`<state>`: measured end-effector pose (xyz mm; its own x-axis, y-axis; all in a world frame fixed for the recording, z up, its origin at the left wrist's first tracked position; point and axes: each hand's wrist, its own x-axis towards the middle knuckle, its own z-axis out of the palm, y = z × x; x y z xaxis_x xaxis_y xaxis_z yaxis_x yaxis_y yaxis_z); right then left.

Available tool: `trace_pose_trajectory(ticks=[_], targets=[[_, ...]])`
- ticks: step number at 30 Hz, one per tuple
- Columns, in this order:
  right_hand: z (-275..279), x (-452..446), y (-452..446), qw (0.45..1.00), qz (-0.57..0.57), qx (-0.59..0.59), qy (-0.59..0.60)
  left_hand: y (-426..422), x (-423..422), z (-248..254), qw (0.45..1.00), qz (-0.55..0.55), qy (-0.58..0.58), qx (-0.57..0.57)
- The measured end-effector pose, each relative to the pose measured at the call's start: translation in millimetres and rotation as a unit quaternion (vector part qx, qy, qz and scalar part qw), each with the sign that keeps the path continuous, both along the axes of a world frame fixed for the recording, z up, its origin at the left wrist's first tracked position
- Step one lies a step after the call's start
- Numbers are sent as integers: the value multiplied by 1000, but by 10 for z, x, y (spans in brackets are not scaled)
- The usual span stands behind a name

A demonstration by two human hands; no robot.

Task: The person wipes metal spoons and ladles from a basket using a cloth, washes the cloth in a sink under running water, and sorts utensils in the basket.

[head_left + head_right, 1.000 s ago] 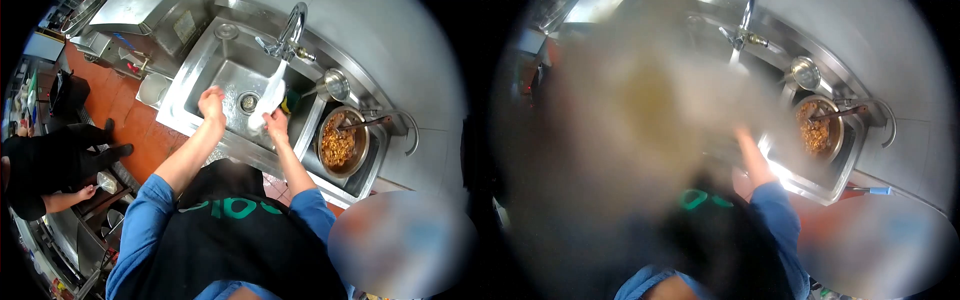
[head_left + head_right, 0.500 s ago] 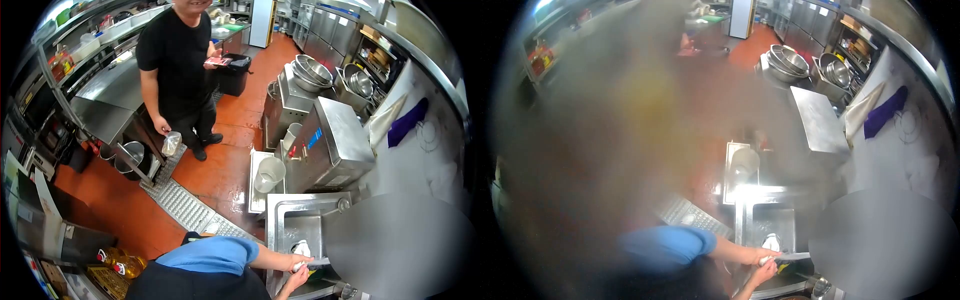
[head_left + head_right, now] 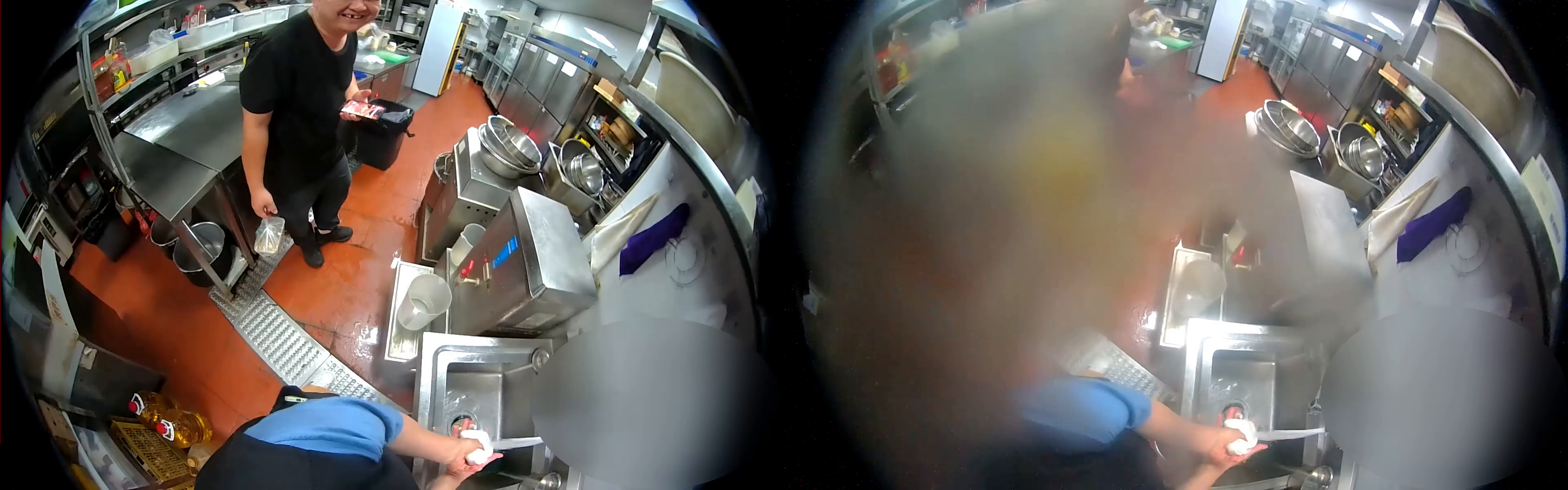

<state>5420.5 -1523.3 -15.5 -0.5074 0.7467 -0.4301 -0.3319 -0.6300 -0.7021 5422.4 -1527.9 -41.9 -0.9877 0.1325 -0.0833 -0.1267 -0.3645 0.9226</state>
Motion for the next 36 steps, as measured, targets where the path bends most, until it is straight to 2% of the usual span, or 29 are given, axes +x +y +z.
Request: trace_pose_trajectory(ticks=[1, 2, 3, 4, 6, 8, 12, 13, 15, 17, 19, 20, 23, 25, 27, 28, 29, 30, 31, 32, 34, 35, 36], targets=[[22, 2, 21, 1000, 14, 6, 9, -55, -115, 57, 956, -112, -233, 138], [40, 7, 54, 999, 28, 12, 15, -164, -335, 199, 830, -211, -444, 264], [69, 9, 81, 999, 44, 19, 20, -498, -640, 471, 786, -509, -292, 194], [82, 19, 122, 998, 56, 26, 25, -831, -945, 744, 695, -704, -6, 150], [130, 30, 193, 994, 97, 39, 24, -375, -833, 660, 696, -632, -337, 48], [172, 41, 310, 989, 141, 52, 16, -187, -799, 515, 665, -562, -491, -5], [78, 72, 567, 970, 210, 99, -75, -12, -785, 136, 645, -660, -367, -114], [-2, 97, 632, 961, 213, 114, -135, 15, -781, 85, 646, -661, -364, -116], [-248, 116, 672, 965, 193, 93, -153, 38, -780, 13, 656, -651, -366, -109], [-241, 142, 616, 965, 175, 87, -177, 17, -754, 8, 670, -637, -371, -89], [-111, 123, 514, 991, 64, -114, -34, -2, -671, -14, 692, -614, -374, -64], [-82, 138, 459, 988, 41, -152, 9, 9, -621, -23, 708, -597, -375, -45], [-183, 257, 273, 993, 3, -93, 71, -22, -374, -91, 797, -488, -347, 76], [-284, 316, 157, 994, -31, -46, 100, -33, -112, -174, 847, -370, -286, 252], [-308, 384, 141, 990, -49, -15, 135, -63, 75, -260, 810, -301, -229, 448], [-299, 417, 197, 986, -49, -3, 158, -103, 18, -342, 784, -368, -214, 451], [-285, 459, 318, 981, -42, 10, 188, -200, -244, -331, 776, -535, -90, 322], [-273, 515, 443, 977, -32, 14, 210, -66, -381, -193, 660, -666, -310, 157], [-225, 526, 568, 975, -16, 16, 223, 23, -560, 90, 495, -682, -537, -26], [20, 457, 569, 988, 17, 34, 151, -36, -654, 274, 543, -699, -464, -27], [-193, 526, 798, 989, 60, -21, 131, 102, -634, -228, 618, -673, -403, -58], [-167, 473, 790, 999, -21, -23, 22, 13, -698, -122, 686, -618, -373, -91], [-277, 477, 863, 997, -68, -19, -6, 31, -694, -468, 738, -529, -407, -96]])
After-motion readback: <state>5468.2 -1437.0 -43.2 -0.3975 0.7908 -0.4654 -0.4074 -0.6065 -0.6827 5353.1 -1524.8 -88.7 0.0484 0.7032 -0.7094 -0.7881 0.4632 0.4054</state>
